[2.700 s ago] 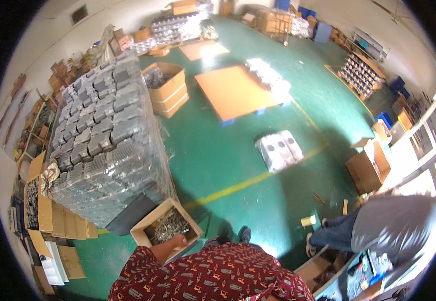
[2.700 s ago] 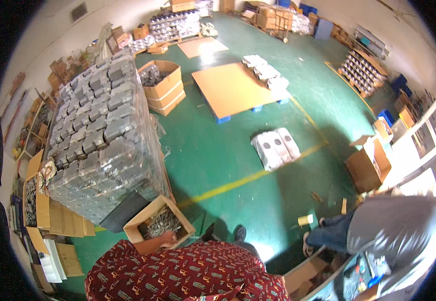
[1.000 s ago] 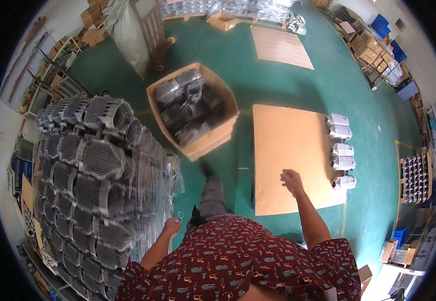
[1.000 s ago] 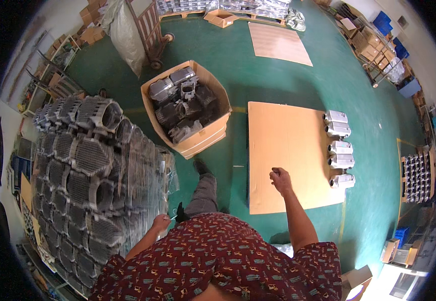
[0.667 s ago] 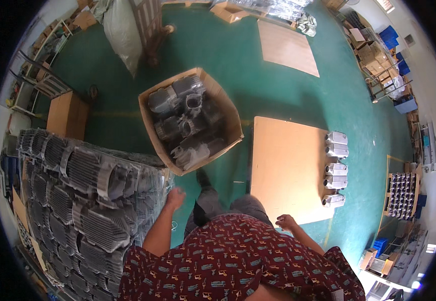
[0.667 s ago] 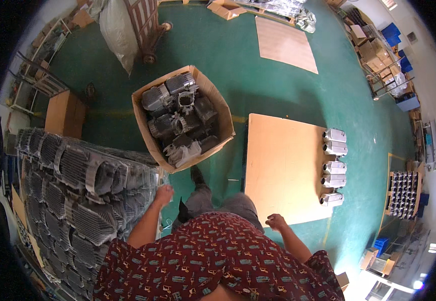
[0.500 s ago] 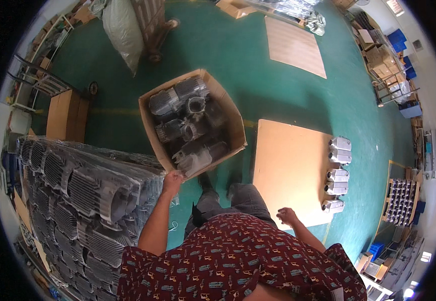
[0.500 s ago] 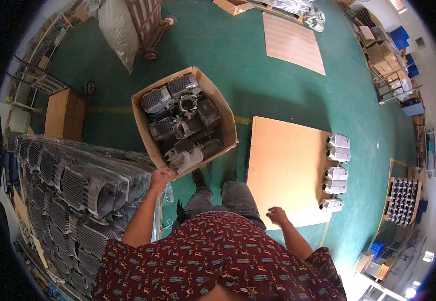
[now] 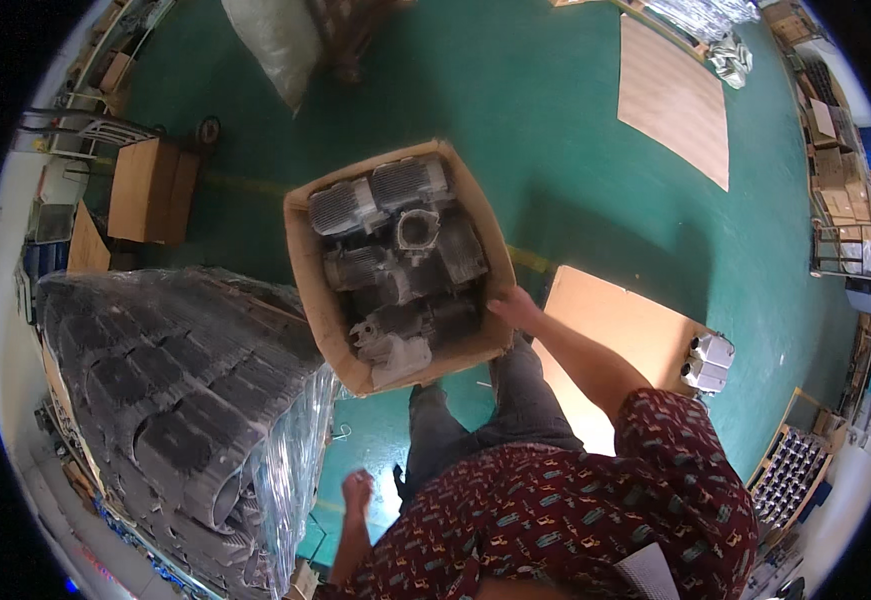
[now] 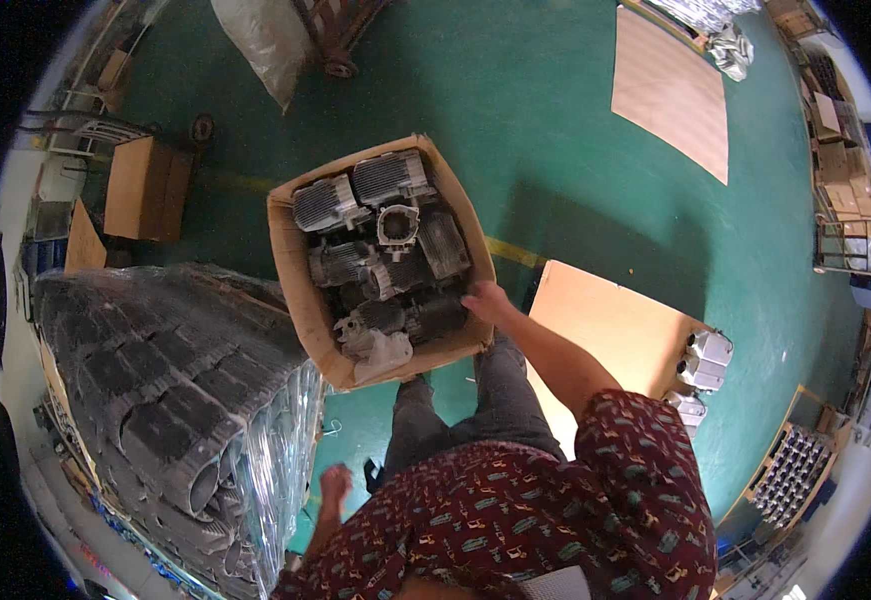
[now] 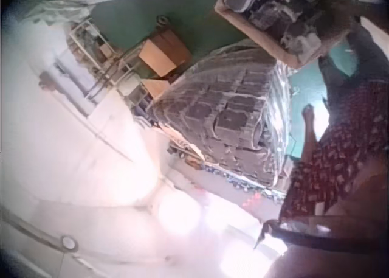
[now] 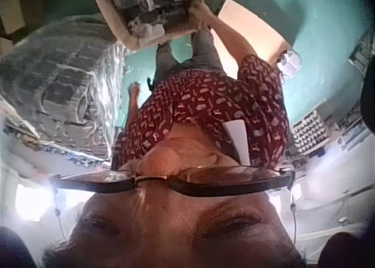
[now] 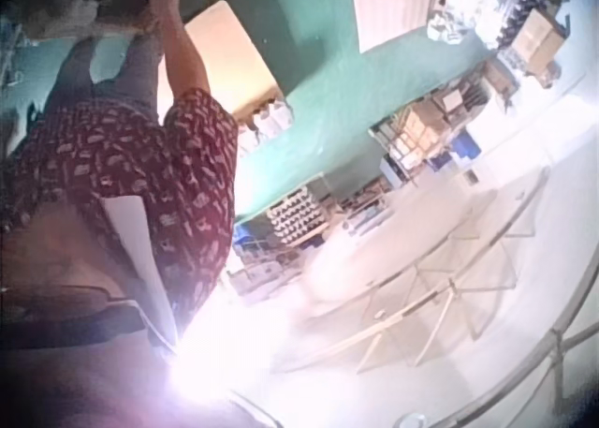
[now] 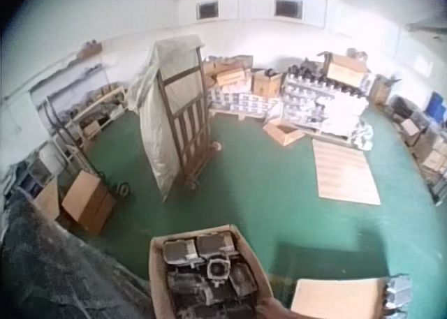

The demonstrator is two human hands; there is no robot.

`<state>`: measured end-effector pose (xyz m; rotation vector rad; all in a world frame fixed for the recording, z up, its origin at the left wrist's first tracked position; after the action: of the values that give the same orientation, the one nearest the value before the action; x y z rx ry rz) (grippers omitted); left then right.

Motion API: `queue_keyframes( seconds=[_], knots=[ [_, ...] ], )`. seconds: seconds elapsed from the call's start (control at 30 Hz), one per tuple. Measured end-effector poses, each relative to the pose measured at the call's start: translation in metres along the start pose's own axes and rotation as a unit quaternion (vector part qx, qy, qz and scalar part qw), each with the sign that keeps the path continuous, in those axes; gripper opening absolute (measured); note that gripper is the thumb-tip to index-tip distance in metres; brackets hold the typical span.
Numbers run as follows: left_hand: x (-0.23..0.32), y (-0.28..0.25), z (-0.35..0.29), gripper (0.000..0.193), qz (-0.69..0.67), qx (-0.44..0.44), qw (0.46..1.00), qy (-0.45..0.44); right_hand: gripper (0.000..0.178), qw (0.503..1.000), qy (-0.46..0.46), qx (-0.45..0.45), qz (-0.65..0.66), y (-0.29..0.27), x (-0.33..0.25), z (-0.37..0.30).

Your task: The person uses a pneumatic tool to work on a cylindrical metal part, then retrieves more parts from a box and places them on the table. They use a small tool to clean or adjust the inside of the parts.

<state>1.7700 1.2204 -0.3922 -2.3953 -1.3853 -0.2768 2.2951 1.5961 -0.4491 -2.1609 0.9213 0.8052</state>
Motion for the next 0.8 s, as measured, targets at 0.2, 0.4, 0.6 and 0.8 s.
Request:
queue_keyframes(
  seconds=[0.2,0.4,0.6,0.8],
  knots=[
    [0.015,0.118,-0.080,0.024,-0.290,-0.013,0.957,-0.021,0.055,0.947,0.209,-0.084,0.228,0.015,0.011,0.171],
    [0.030,0.157,-0.104,0.036,-0.387,-0.026,0.901,-0.194,0.054,0.912,0.230,-0.045,0.338,0.050,-0.018,0.246],
    [0.024,0.165,-0.100,0.028,-0.193,-0.071,0.973,-0.107,0.021,0.888,0.239,0.041,0.392,0.066,-0.022,0.263],
    [-0.019,0.170,-0.087,0.031,-0.550,-0.027,0.825,-0.132,0.020,0.935,0.193,0.072,0.289,0.054,-0.049,0.240]
  ],
)
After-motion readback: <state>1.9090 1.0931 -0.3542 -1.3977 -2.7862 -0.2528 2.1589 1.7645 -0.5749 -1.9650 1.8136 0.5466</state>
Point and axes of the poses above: each hand's wrist, its own z-axis towards the middle knuckle, its own y-axis out of the palm, x = y × z, the point moved 4 cm from there along z, towards the middle knuckle, and after that the axes turned 15 degrees about -x, right-handed, at the moved point
